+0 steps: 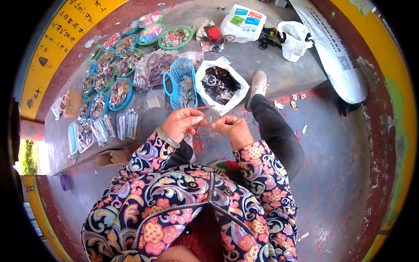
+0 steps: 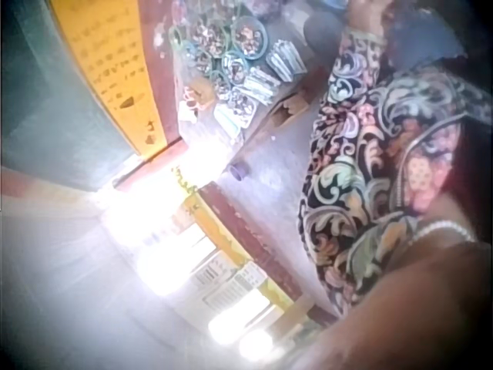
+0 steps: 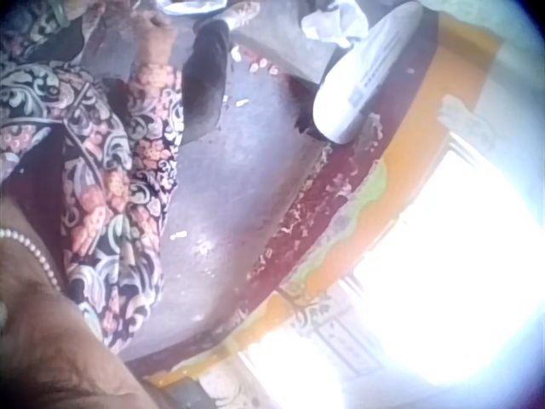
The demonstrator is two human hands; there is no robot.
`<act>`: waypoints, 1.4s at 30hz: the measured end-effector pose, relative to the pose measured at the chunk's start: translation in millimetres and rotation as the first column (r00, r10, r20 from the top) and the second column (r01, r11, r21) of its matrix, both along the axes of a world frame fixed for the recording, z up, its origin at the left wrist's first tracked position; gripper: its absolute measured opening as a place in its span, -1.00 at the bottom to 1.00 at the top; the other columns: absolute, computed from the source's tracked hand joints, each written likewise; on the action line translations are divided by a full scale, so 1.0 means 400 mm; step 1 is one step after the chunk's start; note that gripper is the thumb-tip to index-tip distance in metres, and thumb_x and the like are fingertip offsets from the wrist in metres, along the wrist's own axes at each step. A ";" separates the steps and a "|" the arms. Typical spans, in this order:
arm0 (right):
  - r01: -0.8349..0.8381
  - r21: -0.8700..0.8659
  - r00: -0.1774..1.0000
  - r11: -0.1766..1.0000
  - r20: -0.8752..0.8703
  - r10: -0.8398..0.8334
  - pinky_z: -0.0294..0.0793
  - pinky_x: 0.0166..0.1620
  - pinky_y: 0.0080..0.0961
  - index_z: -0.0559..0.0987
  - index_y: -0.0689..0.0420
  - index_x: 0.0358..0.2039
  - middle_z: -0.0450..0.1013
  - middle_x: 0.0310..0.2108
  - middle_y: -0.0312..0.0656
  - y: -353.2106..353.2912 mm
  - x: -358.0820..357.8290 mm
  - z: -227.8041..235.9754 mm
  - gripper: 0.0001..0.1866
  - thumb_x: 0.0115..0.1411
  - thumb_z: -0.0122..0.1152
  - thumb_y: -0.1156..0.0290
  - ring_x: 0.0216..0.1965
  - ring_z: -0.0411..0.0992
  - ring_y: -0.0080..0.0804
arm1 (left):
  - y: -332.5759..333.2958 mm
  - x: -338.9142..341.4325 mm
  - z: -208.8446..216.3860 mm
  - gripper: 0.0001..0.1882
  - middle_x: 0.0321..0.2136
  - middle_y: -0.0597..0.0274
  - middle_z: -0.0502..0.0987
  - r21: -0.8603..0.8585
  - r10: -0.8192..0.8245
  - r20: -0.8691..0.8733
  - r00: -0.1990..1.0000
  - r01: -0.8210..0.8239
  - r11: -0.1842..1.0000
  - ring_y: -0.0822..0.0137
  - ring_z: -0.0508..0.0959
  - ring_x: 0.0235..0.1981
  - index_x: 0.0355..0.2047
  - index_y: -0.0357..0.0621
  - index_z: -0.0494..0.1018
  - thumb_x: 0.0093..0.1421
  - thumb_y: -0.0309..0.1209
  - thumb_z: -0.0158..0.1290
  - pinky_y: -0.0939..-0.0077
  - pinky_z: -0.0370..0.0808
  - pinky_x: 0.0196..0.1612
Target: The person sits on the floor and assembles keychains by hand. They pick up small metal charms and red elastic bands, thread the bands through the charms, and tie them into loops. The person handles the items one at a time, occasionally picking up new charms from a nearby white bag.
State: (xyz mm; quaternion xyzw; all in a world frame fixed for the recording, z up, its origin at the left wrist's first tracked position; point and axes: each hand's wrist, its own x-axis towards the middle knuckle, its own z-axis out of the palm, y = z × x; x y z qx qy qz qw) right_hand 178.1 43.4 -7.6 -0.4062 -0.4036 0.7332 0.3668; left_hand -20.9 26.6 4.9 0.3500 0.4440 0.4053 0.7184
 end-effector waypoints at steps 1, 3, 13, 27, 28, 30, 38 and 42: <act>0.010 0.016 1.000 1.000 0.000 -0.010 0.22 -0.47 -0.73 0.50 0.21 -0.62 0.42 -0.63 -0.31 0.001 0.000 -0.002 -0.92 -0.09 0.25 0.56 -0.58 0.29 -0.65 | 0.001 0.001 0.000 -0.81 -0.38 0.23 0.51 -0.003 0.012 0.014 1.000 -0.012 1.000 0.51 0.48 -0.34 -0.29 -0.22 0.41 0.10 -0.40 0.00 0.75 0.34 -0.51; 0.031 0.046 1.000 0.998 0.001 -0.031 0.23 -0.47 -0.73 0.49 0.21 -0.63 0.42 -0.63 -0.32 0.002 0.000 -0.010 -0.90 -0.08 0.25 0.56 -0.57 0.29 -0.67 | 0.002 0.003 -0.001 -0.80 -0.34 0.25 0.50 -0.011 0.036 0.042 0.998 -0.036 0.999 0.50 0.47 -0.29 -0.27 -0.21 0.40 0.11 -0.40 -0.01 0.75 0.35 -0.48; -0.261 0.934 0.646 0.246 0.358 -0.674 0.29 -0.30 -0.41 0.44 0.12 -0.59 0.37 -0.56 -0.26 -0.004 0.005 0.052 -0.87 -0.22 0.20 0.56 -0.42 0.34 -0.27 | -0.005 0.003 -0.014 -0.80 -0.25 0.22 0.47 -0.092 0.049 0.102 0.994 -0.040 0.995 0.40 0.46 -0.18 -0.23 -0.20 0.37 0.18 -0.38 -0.10 0.68 0.42 -0.40; -0.506 0.861 0.570 0.049 0.377 -0.730 0.29 -0.20 -0.40 0.44 0.14 -0.50 0.35 -0.43 -0.26 -0.028 -0.001 0.052 -0.82 -0.23 0.11 0.51 -0.31 0.33 -0.35 | -0.023 0.001 0.071 -0.60 -0.20 0.28 0.43 0.009 -0.036 0.036 0.999 0.035 0.999 0.56 0.38 -0.25 -0.07 -0.23 0.26 0.13 -0.29 -0.05 0.74 0.35 -0.45; -0.514 0.857 0.575 0.039 0.378 -0.725 0.30 -0.20 -0.40 0.45 0.14 -0.49 0.34 -0.42 -0.26 -0.029 -0.002 0.049 -0.81 -0.23 0.10 0.50 -0.31 0.33 -0.35 | -0.024 0.004 0.066 -0.61 -0.22 0.29 0.43 0.022 -0.034 0.026 0.999 0.033 0.999 0.58 0.37 -0.28 -0.07 -0.24 0.26 0.13 -0.31 -0.05 0.75 0.34 -0.45; -0.532 0.846 0.577 0.040 0.396 -0.714 0.30 -0.18 -0.39 0.45 0.14 -0.47 0.34 -0.42 -0.26 -0.034 -0.005 0.043 -0.80 -0.23 0.10 0.49 -0.29 0.33 -0.35 | -0.026 0.007 0.050 -0.63 -0.26 0.31 0.44 0.049 -0.031 0.008 1.000 0.030 0.998 0.61 0.36 -0.35 -0.09 -0.26 0.27 0.11 -0.35 -0.06 0.75 0.34 -0.47; -0.570 0.821 0.582 0.009 0.412 -0.701 0.29 -0.15 -0.38 0.45 0.13 -0.46 0.34 -0.38 -0.27 -0.043 -0.008 0.041 -0.78 -0.24 0.08 0.46 -0.24 0.31 -0.37 | -0.030 0.013 0.046 -0.80 -0.47 0.37 0.45 0.029 -0.036 -0.060 0.998 0.038 0.999 0.64 0.35 -0.53 -0.29 -0.21 0.38 0.09 -0.40 -0.05 0.80 0.28 -0.55; -0.591 0.807 0.580 -0.005 0.420 -0.698 0.28 -0.13 -0.38 0.44 0.12 -0.46 0.33 -0.36 -0.27 -0.045 -0.009 0.035 -0.78 -0.23 0.06 0.44 -0.22 0.29 -0.37 | -0.031 0.017 0.045 -0.83 -0.52 0.36 0.45 0.008 -0.011 -0.094 0.995 0.012 1.000 0.63 0.36 -0.55 -0.34 -0.21 0.39 0.07 -0.41 -0.03 0.79 0.26 -0.60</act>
